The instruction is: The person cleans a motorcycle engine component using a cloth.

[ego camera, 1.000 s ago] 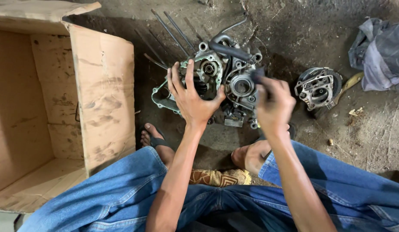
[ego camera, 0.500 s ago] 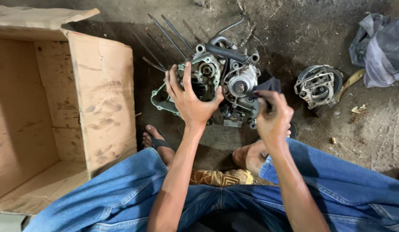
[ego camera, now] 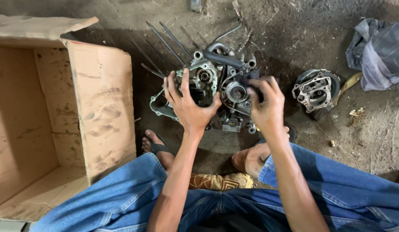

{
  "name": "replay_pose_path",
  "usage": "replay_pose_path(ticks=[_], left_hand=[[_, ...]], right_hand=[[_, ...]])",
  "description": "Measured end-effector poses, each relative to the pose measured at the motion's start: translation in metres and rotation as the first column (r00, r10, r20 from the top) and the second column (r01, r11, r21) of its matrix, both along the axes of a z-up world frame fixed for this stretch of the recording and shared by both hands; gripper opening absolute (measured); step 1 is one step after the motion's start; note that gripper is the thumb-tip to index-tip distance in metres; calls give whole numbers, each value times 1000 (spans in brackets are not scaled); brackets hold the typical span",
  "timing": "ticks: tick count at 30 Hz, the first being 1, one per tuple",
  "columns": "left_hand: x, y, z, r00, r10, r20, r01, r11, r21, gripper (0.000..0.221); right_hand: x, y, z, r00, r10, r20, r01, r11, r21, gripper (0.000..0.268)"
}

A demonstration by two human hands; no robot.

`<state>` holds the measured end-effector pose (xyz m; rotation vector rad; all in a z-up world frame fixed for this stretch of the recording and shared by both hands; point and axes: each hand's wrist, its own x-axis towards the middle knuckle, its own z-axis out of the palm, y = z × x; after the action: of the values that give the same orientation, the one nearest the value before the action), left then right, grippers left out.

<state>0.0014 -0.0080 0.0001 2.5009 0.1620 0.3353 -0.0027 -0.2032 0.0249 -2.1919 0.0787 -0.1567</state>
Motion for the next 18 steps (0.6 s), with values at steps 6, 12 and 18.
replay_pose_path(ticks=[6, 12, 18], left_hand=[[1, 1, -3, 1000, 3, -4, -3, 1000, 5, 93], [-3, 0, -1, 1000, -16, -23, 16, 1000, 9, 92], [-7, 1, -4, 1000, -2, -17, 3, 1000, 28, 92]], right_hand=[[7, -6, -5, 989, -38, -146, 35, 999, -23, 16], [-4, -2, -5, 998, 18, -65, -24, 995, -100, 20], [-9, 1, -6, 995, -51, -88, 45, 997, -60, 25]])
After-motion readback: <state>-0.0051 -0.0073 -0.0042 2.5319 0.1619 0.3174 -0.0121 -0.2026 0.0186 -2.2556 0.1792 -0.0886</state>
